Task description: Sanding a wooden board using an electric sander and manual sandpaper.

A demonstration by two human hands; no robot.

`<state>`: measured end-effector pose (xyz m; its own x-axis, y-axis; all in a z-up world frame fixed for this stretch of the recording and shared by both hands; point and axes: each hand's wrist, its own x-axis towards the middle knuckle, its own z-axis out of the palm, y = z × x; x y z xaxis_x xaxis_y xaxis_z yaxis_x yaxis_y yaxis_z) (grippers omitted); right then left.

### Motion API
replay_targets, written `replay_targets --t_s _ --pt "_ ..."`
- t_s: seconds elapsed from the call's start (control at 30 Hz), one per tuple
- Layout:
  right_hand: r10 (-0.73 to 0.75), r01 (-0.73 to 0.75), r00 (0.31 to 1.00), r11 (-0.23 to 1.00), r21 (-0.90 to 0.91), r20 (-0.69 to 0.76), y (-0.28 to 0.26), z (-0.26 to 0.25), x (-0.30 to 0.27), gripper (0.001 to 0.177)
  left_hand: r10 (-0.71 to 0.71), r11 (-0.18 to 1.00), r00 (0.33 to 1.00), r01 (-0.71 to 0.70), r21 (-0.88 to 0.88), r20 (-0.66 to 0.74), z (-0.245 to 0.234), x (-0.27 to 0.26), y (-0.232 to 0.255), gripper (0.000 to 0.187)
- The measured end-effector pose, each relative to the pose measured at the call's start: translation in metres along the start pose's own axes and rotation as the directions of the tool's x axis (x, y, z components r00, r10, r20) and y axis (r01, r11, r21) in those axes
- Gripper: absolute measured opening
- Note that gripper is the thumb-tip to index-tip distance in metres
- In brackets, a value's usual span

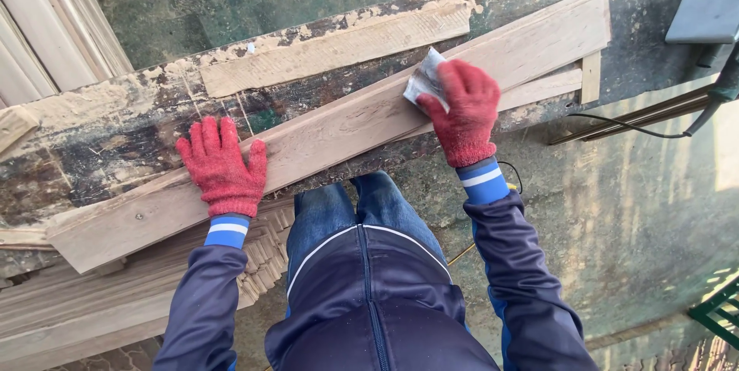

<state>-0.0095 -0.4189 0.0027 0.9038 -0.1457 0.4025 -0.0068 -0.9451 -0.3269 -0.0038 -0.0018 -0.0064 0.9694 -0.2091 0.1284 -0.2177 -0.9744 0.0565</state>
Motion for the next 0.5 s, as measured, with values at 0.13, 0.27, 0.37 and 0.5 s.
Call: replay_targets --t_s 0.13,0.27,0.37,0.5 --pt "-0.104 0.105 0.906 0.994 0.019 0.411 -0.008 -0.008 -0.007 0.086 0.003 1.0 1.0 -0.003 0.001 0.009 0.003 0.001 0.001 0.066" --pt "-0.06 0.041 0.95 0.997 0.067 0.308 0.003 0.004 -0.006 0.038 0.0 1.0 1.0 0.0 0.0 0.021 0.003 -0.002 0.0 0.066" --pt "-0.082 0.133 0.964 0.972 -0.193 0.253 -0.039 0.041 -0.039 0.049 -0.004 1.0 1.0 0.004 -0.002 0.015 0.007 -0.001 -0.001 0.066" --pt "-0.285 0.275 0.885 0.958 0.082 0.368 -0.09 0.038 -0.092 0.066 0.032 0.999 0.999 -0.032 -0.015 -0.007 0.004 -0.001 -0.002 0.066"
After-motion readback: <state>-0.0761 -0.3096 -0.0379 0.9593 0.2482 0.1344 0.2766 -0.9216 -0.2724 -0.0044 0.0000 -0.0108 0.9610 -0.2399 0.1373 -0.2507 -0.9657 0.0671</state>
